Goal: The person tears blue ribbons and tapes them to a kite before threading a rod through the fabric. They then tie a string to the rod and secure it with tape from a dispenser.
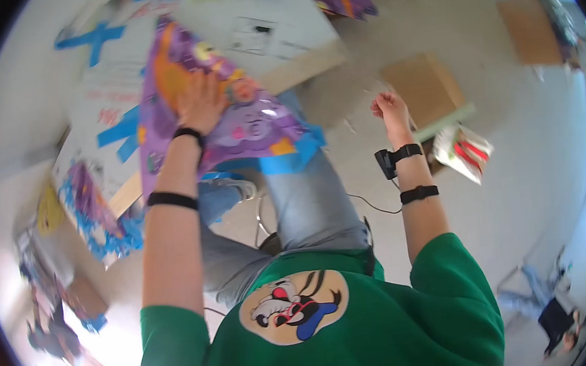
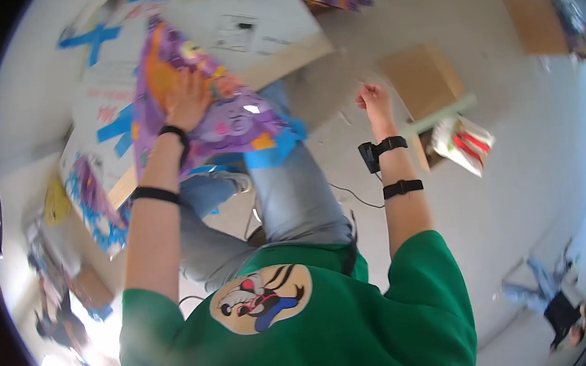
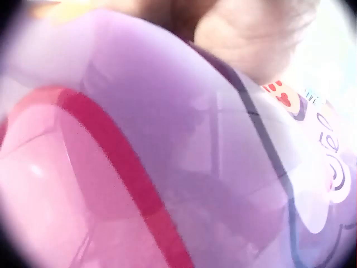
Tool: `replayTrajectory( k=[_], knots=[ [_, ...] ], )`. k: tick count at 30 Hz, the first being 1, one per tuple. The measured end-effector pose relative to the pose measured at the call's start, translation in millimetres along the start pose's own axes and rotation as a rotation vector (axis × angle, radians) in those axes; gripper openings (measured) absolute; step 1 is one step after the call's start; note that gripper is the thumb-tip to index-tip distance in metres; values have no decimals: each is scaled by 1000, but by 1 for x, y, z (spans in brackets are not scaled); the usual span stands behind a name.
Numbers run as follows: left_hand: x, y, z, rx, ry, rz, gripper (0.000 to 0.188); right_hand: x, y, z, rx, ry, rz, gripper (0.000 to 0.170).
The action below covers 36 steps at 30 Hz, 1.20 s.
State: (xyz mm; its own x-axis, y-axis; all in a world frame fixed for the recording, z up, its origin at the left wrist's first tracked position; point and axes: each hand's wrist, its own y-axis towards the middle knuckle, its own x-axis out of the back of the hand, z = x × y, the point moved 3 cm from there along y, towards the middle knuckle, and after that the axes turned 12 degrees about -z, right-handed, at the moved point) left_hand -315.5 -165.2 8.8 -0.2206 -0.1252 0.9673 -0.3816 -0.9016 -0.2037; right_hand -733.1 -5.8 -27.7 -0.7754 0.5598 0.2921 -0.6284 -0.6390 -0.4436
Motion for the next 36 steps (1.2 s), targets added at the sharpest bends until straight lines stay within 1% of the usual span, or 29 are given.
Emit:
replayTrajectory(
  k=[2,4,5,6,7,8,9,11,12,13,16,17,19,21,23,25,26,28,29,31,32,33,34,36],
  knots=[
    [-14,4,5,24,-32,-40,66,76,4,-78,-230,233,-285,10],
    [-23,1,12,-9,-94,-146,65,137,-9,-149,-387,449,-486,8],
    [-18,-1,11,-23,-98,-147,64,160,-20,-177,-510,334,-590,6],
    [-16,-3,12,-21,-109,-145,64,184,-24,-216,-550,208,-596,5],
    [-14,-3,11,-31,-105,-138,64,195,-30,-236,-669,100,-686,5],
    [-13,-4,12,-43,-114,-153,64,197,-36,-245,-808,50,-709,4],
    [-12,-3,13,-53,-125,-167,64,196,-36,-251,-820,48,-706,4],
    [-11,-6,12,-59,-122,-158,63,189,-35,-263,-766,206,-647,9],
    [-8,-6,11,-62,-155,-181,62,185,-31,-269,-779,189,-620,15],
    [-5,-4,10,-63,-188,-205,61,183,-25,-275,-797,182,-613,15],
    [3,-3,7,-82,-177,-181,61,175,-5,-296,-816,184,-565,13],
    [6,-3,6,-95,-194,-186,61,173,2,-306,-829,188,-587,14],
    [10,-1,4,-95,-175,-142,62,173,17,-338,-862,180,-601,15],
    [12,-1,3,-103,-212,-146,61,173,40,-371,-830,115,-569,17],
    [12,0,1,-88,-221,-108,62,168,71,-357,-561,-591,-511,21],
    [13,1,2,-93,-232,-130,62,136,87,-298,-195,-983,-374,23],
    [13,1,2,-109,-213,-138,62,126,92,-287,-200,-989,-364,23],
    [16,0,3,-111,-205,-116,62,115,101,-282,-161,-1250,-208,26],
    [16,1,2,-116,-198,-120,62,110,105,-278,-159,-1255,-210,26],
    [16,0,2,-114,-199,-127,62,113,115,-291,-264,-1326,-99,29],
    [15,0,3,-111,-194,-126,62,114,119,-295,-261,-1328,-106,29],
    [16,0,3,-110,-187,-125,62,119,124,-310,-213,-1343,-117,28],
    [17,0,2,-103,-188,-116,62,120,127,-311,-165,-1357,-128,27],
    [19,1,1,-120,-202,-137,62,122,126,-306,-155,-1325,-180,26]
  ],
)
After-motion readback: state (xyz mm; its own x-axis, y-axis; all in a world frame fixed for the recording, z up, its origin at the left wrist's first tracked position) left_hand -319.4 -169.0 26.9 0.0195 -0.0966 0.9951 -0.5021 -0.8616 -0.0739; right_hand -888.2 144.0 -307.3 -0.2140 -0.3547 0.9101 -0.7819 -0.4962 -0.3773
